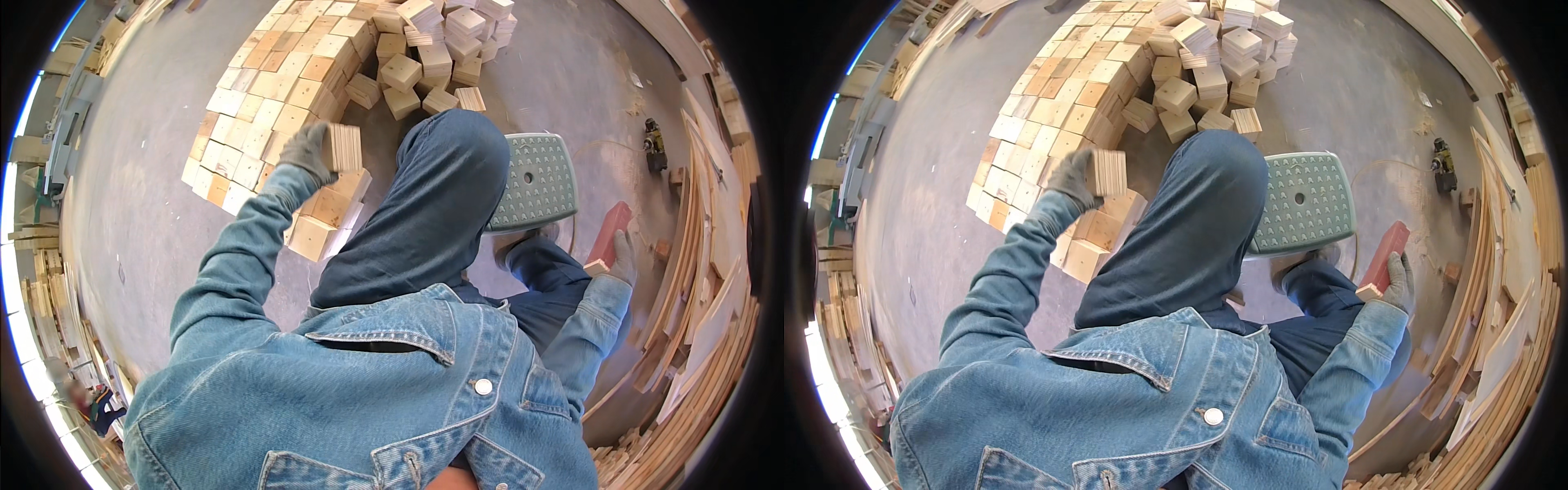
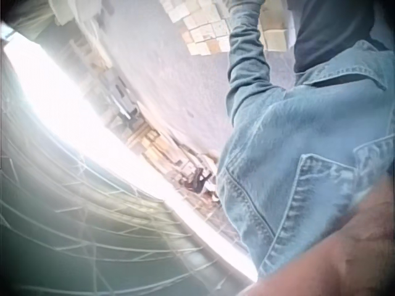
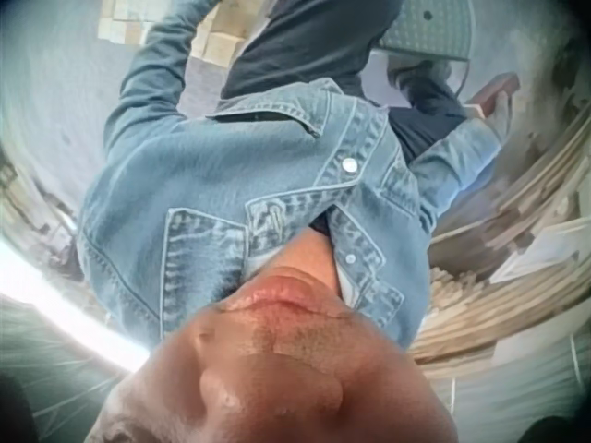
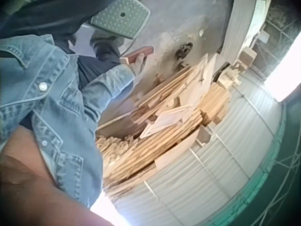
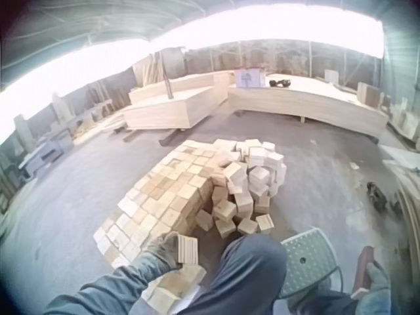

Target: The person sits on a small stool and sands small wooden blocks one by one using a red sanding block. They hold the block in their left hand and rub the sanding block over its surfaces with their right hand, then place the finished block into a pile on the floor.

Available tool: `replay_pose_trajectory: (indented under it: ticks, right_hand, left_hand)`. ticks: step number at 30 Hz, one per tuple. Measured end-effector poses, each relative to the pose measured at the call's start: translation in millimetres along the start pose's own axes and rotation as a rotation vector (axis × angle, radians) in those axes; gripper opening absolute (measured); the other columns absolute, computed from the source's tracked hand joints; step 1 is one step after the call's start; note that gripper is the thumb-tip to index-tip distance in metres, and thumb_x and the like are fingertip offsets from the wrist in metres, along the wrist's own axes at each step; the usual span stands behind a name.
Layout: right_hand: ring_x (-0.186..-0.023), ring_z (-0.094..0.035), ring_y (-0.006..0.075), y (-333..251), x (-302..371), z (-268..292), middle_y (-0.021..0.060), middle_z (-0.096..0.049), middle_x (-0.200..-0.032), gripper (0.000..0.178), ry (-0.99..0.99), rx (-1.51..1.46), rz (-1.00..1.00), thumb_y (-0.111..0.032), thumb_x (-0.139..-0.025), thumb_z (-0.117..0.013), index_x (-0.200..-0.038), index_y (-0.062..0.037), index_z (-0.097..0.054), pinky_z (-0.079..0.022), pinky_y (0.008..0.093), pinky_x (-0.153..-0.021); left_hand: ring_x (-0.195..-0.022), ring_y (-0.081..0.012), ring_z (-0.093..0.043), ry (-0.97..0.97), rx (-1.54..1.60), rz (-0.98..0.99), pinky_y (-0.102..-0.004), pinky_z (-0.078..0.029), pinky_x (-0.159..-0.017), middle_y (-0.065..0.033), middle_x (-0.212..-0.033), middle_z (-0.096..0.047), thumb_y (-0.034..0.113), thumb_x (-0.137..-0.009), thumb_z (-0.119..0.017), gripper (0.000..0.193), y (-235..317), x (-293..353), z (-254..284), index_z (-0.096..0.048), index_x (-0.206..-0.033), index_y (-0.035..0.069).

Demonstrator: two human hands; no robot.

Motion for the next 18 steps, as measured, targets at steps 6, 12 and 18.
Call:
replay_pose_trajectory:
  ticks: [6, 12, 18]
  right_hand:
    - [-0.101, -0.072, 0.0202, 6, 1, -6, 0.0107, -0.075, -0.124, 0.052, 0.006, 0.064, -0.043, -0.024, -0.095, -0.084, -0.139, -0.0006, -0.07, -0.06, 0.033, -0.087]
    - [-0.099, -0.072, 0.0193, 11, 2, -5, 0.0099, -0.075, -0.123, 0.051, 0.004, 0.054, -0.062, -0.023, -0.094, -0.085, -0.138, -0.0011, -0.071, -0.061, 0.0325, -0.085]
    - [-0.097, -0.073, 0.0195, 10, 5, -11, 0.0104, -0.076, -0.121, 0.05, 0.002, 0.099, -0.068, -0.023, -0.094, -0.085, -0.137, -0.0007, -0.071, -0.061, 0.033, -0.083]
  left_hand:
    - [-0.143, -0.0364, -0.051, -0.153, -0.119, -0.102, -0.0441, -0.04, -0.124, -0.016, -0.152, -0.053, 0.027, -0.067, -0.09, 0.102, -12, 37, -71, -0.044, -0.157, 0.011]
    - [-0.152, -0.0345, -0.039, -0.373, -0.404, -0.245, -0.0452, -0.027, -0.13, -0.0165, -0.156, -0.046, 0.028, -0.073, -0.086, 0.104, -12, 48, -107, -0.036, -0.163, 0.009]
    - [-0.153, -0.0327, -0.038, -0.407, -0.496, -0.283, -0.0494, -0.024, -0.131, -0.0148, -0.156, -0.045, 0.043, -0.073, -0.089, 0.112, -25, 55, -126, -0.033, -0.164, 0.01]
Point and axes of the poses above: each hand's wrist, its own x-axis away from the middle knuckle, its own z-axis out of the back of the hand, y = z × x, the point moved 7 cm from there along -x, towards the middle knuckle
